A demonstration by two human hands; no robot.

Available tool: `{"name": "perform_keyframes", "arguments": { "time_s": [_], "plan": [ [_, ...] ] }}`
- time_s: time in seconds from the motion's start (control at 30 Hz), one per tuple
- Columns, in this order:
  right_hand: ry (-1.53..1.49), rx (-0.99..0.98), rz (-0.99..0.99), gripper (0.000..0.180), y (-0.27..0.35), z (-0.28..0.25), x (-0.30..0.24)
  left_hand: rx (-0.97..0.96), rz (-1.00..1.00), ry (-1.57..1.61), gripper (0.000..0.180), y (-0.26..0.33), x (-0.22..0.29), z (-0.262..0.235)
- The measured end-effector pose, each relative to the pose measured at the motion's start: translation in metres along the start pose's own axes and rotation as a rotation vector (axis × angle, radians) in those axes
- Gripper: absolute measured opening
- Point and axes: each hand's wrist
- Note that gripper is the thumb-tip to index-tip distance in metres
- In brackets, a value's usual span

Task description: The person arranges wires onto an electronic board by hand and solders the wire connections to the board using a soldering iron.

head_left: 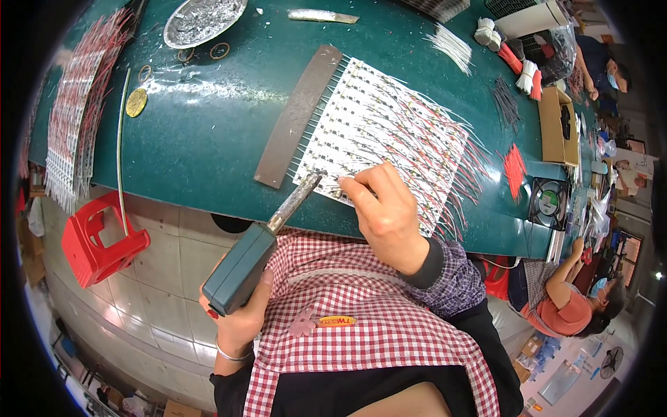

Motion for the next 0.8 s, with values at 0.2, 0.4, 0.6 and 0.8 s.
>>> {"name": "perform_keyframes", "arguments": {
  "time_s": [0.2, 0.4, 0.6, 0.8],
  "plan": [
    [0.093, -0.072, 0.038, 0.025, -0.006, -0.051, -0.011, 0.117, 0.033, 0.009, 0.021, 0.004, -0.002, -0.001],
    [-0.034, 0.097, -0.031, 0.028, -0.014, -0.054, -0.028, 0.126, -0.009, 0.058, 0.022, 0.003, 0.004, -0.002],
    [-0.071, 0.036, 0.027, 0.028, 0.008, 0.003, -0.015, 0.1, 0.006, 0.035, 0.023, 0.007, 0.002, -0.005],
    [-0.047, 0.052, 0.007, 0.025, 0.012, 0.012, -0.009, 0.056, 0.007, 0.056, 0.023, 0.007, 0.001, -0.008]
  ]
}}
Point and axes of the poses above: each hand's wrist, its own y-axis away from the middle knuckle, its own z-axis out of the palm, x = y × z, and after that the axes turned 12 degrees about x, right-handed
